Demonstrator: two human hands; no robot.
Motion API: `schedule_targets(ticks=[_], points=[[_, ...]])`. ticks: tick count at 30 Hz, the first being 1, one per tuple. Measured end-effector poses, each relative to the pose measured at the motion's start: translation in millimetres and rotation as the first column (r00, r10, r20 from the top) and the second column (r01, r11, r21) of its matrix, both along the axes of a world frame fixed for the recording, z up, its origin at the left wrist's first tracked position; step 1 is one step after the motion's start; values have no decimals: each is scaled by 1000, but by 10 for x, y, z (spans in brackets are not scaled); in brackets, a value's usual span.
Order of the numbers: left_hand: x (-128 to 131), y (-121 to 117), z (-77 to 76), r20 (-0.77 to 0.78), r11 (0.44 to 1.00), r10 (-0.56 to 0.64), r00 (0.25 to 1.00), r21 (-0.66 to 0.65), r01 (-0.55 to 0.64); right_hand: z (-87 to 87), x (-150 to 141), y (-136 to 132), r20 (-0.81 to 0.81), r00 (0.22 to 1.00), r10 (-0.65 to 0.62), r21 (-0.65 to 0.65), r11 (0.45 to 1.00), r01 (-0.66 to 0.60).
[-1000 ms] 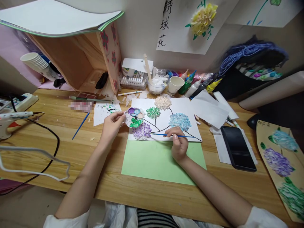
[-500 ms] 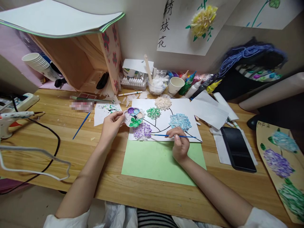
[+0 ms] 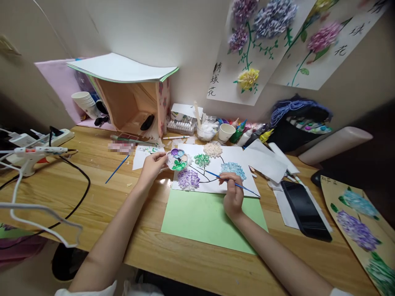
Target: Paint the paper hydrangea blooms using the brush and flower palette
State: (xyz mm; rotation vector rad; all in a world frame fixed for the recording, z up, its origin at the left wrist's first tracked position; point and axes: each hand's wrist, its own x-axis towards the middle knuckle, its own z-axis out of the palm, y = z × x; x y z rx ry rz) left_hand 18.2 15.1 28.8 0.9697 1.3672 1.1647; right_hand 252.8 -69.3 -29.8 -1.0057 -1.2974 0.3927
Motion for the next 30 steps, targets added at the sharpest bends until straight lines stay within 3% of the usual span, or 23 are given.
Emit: schedule_targets(ticks=[5,10,19,26,30], points=[[49,0,-81,39,998,-65,997,-7,65,54,-48,-31,306,952,21,87,995,-50],[90,-38,-111,32,992,-129,991,15,129,98,-101,-30,499,859,118,55,984,-167],[151,-135,0,40,985,-166,985,64,163,50,-106,-1,499,853,156,-10,985,-174],[148,-153,-13,8,972,-198,980,130,195,82,-104,-32,460,881,109,44,988,-146],[93,-87,-27,-12,980,-149,989,131,149,70,-69,-92,357,934,30,122,990,-78]])
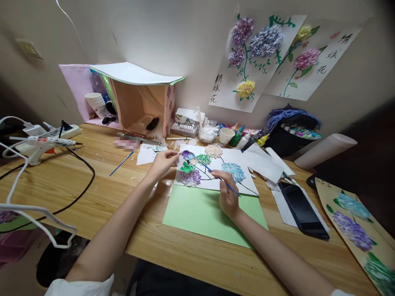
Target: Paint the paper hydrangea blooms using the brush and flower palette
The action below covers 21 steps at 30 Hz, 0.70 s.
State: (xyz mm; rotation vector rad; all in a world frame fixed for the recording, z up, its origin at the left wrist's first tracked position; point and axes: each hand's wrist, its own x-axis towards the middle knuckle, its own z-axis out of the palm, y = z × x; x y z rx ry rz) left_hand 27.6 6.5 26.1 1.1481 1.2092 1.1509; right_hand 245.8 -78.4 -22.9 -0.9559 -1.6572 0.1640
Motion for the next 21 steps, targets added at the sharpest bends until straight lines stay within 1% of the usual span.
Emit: schedule_targets(ticks=[2,6,10,14,17,21], points=[[-62,60,-10,-8,997,73,997,22,-73,-6,14,-43,-14,1000,17,15,1000,-17],[-190,174,-64,-14,974,225,974,29,-225,8,18,-115,63,990,127,73,989,-132],[-235,224,-150,-42,953,304,952,27,-303,39,-3,-147,160,972,173,111,975,-192],[-205,219,-191,-71,949,316,946,22,-315,49,-39,-141,216,955,202,94,970,-226],[-172,202,-186,-98,957,291,952,12,-291,38,-63,-118,222,954,202,62,973,-220],[-145,185,-172,-83,965,262,961,11,-262,28,-71,-97,235,949,212,32,974,-226]])
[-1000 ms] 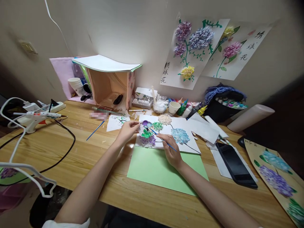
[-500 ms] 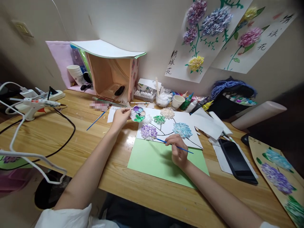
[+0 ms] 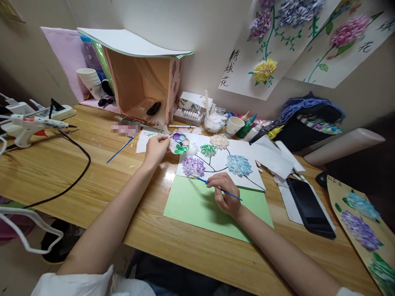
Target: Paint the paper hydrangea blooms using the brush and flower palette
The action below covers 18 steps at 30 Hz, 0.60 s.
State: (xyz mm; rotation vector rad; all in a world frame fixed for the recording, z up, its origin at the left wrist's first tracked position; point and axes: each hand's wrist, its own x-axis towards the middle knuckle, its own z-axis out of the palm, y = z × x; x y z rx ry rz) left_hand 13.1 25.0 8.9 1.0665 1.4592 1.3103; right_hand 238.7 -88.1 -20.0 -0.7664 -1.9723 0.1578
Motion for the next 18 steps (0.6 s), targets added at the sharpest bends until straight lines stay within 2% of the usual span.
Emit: schedule_targets(ticks=[4,10,18], points=[[6,-6,2,-7,1000,-4,1000,14,4,14,15,-13,16,1000,26,5,1000,-26],[-1,-6,-6,-32,1000,-2,999,16,3,14,10,-16,3,1000,-1,8,1000,1],[13,2,-40,-67,999,-48,997,3,48,43,10,-18,31,997,69,29,997,-70]])
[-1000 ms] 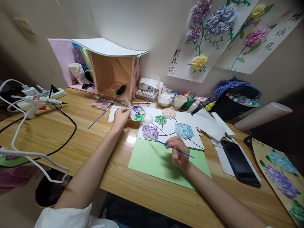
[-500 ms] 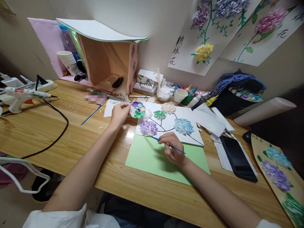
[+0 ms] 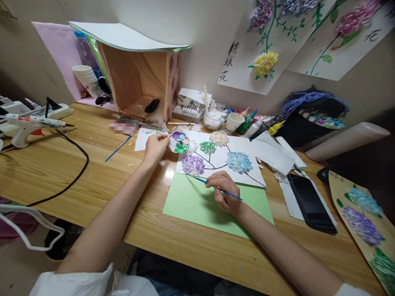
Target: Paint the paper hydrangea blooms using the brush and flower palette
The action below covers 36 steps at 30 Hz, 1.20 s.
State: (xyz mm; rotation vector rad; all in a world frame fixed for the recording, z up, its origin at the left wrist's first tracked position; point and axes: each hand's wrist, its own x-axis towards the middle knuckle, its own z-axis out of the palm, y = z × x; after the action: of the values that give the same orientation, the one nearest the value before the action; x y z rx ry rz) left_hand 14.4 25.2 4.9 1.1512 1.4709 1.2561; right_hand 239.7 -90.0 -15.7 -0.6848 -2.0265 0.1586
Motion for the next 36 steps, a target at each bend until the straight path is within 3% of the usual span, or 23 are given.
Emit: schedule_targets(ticks=[12,19,36], points=[[18,-23,44,-13,1000,15,1000,-9,-15,-4,14,-12,-56,998,-18,11,1000,19],[16,-14,21,-41,1000,-1,999,-8,0,-3,-11,10,22,1000,20,-24,1000,-20],[11,-25,28,-45,1000,-10,999,-6,10,-19,6,11,10,1000,-12,-35,999,13]])
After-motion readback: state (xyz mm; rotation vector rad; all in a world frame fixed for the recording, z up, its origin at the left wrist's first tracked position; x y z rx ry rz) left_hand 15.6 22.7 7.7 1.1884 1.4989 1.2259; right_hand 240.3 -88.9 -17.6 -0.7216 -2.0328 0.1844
